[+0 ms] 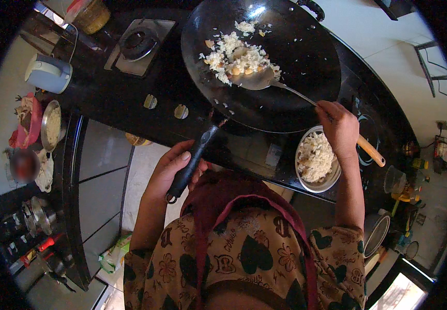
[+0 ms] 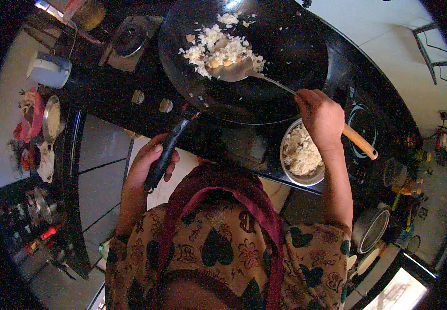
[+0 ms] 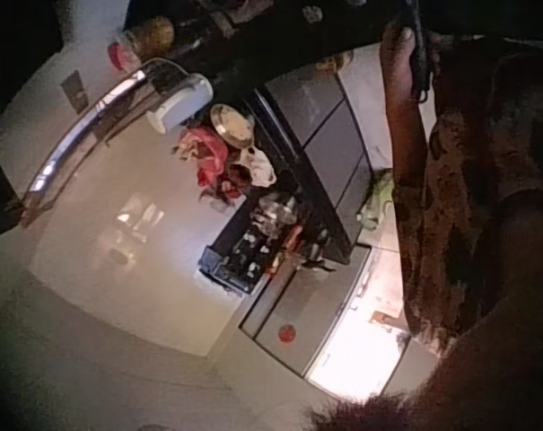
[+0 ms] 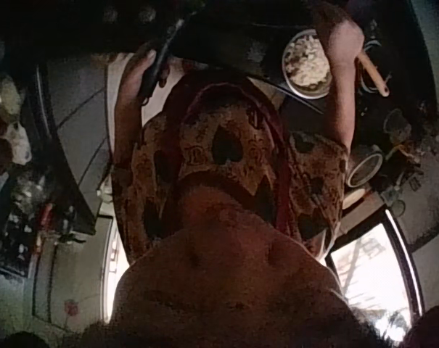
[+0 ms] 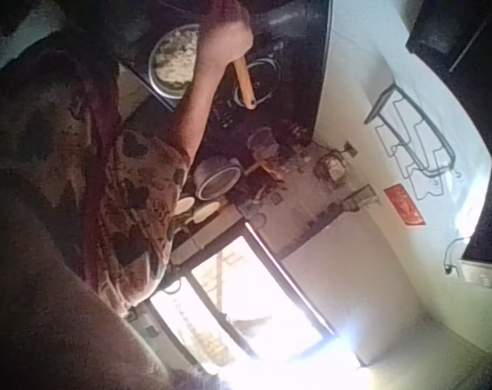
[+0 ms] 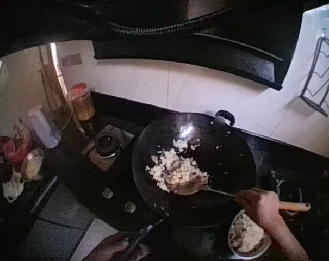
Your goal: The person walks to the kitchen counter, opens a wok lid, and uses a spatula to scoop cooked rice from the wok into a metal bowl. The person repeats this process, transferring rice from the wok to the bowl until the wok is mostly empty.
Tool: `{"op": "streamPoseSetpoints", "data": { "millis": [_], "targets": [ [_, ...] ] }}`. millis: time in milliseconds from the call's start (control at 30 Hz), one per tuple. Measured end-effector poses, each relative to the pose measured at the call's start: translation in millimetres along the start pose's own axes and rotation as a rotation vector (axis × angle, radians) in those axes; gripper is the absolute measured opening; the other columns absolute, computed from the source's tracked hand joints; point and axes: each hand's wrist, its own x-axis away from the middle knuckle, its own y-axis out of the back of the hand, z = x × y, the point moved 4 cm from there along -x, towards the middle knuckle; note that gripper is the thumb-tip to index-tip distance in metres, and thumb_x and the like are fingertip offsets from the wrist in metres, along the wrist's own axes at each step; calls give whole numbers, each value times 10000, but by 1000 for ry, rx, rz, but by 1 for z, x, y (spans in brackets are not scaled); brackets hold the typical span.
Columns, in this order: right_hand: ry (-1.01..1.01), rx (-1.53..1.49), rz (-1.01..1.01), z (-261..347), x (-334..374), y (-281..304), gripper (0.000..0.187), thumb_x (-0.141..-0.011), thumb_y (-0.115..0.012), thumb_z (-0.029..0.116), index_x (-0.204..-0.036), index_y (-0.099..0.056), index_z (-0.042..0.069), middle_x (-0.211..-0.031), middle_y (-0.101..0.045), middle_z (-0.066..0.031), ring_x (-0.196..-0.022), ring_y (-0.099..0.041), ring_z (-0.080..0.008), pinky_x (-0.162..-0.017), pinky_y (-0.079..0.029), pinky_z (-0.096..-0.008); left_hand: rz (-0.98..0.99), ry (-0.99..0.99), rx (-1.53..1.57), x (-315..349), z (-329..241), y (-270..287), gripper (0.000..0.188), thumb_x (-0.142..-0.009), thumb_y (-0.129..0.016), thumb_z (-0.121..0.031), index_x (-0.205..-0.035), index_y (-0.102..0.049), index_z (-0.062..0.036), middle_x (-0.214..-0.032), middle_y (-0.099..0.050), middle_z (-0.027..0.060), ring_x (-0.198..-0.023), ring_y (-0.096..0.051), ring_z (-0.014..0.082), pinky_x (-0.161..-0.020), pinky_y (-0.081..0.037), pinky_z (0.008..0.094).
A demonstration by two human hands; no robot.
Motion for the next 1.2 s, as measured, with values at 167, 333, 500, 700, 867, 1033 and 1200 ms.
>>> {"op": "streamPoseSetpoints", "data": {
  "millis": [167, 333, 500, 700, 867, 1033, 1200],
  "targets": [
    [-55, -38, -67, -8, 15, 9, 119, -802, -663, 196, -870, -679, 98, -773, -642, -79, -651, -627, -279, -559, -496, -350, -19, 32, 136, 1, 8, 1, 509, -950, -403, -429, -1280, -404, -42, -839, -613, 147, -559, -560, 176, -441, -464, 291],
    [-124, -131, -150, -19, 33, 29, 109, -796, -672, 161, -872, -679, 84, -772, -643, -94, -660, -628, -283, -567, -490, -336, 16, 96, 194, -21, 46, 24, 521, -946, -407, -449, -1250, -452, -28, -895, -636, 154, -632, -604, 180, -467, -491, 295],
    [-262, -167, -207, -34, 71, 60, 114, -794, -675, 97, -895, -679, 43, -739, -628, -101, -611, -601, -217, -573, -470, -279, 122, 300, 41, -26, 84, 10, 410, -930, -499, -366, -1212, -501, -69, -904, -627, 85, -692, -591, 142, -514, -480, 282],
    [-554, -186, -240, -50, 161, 120, 139, -781, -669, 15, -920, -674, 5, -774, -628, -69, -695, -580, -119, -632, -456, -239, 177, 480, -141, -40, 104, -26, 352, -929, -506, -288, -1200, -514, -64, -939, -626, 64, -786, -592, 154, -692, -475, 273],
    [-727, -11, -160, -56, 237, 151, 125, -797, -656, 36, -918, -672, 12, -760, -618, -70, -687, -584, -143, -635, -459, -257, 284, 518, -208, -52, 115, -49, 342, -927, -502, -280, -1201, -512, -75, -925, -621, 44, -777, -574, 127, -670, -460, 259],
    [-828, 150, -2, -65, 283, 151, 111, -796, -668, 114, -893, -679, 61, -782, -639, -78, -685, -628, -223, -617, -483, -304, 328, 588, -248, -58, 129, -62, 323, -935, -483, -260, -1197, -510, -73, -905, -616, 45, -768, -566, 113, -660, -458, 245],
    [-684, 383, 243, -71, 276, 146, 114, -812, -635, 196, -882, -661, 110, -791, -622, -67, -710, -619, -280, -598, -479, -371, 229, 584, -169, -60, 143, -61, 306, -945, -465, -238, -1188, -508, -57, -894, -613, 52, -731, -568, 109, -612, -466, 228]
  ]
}}
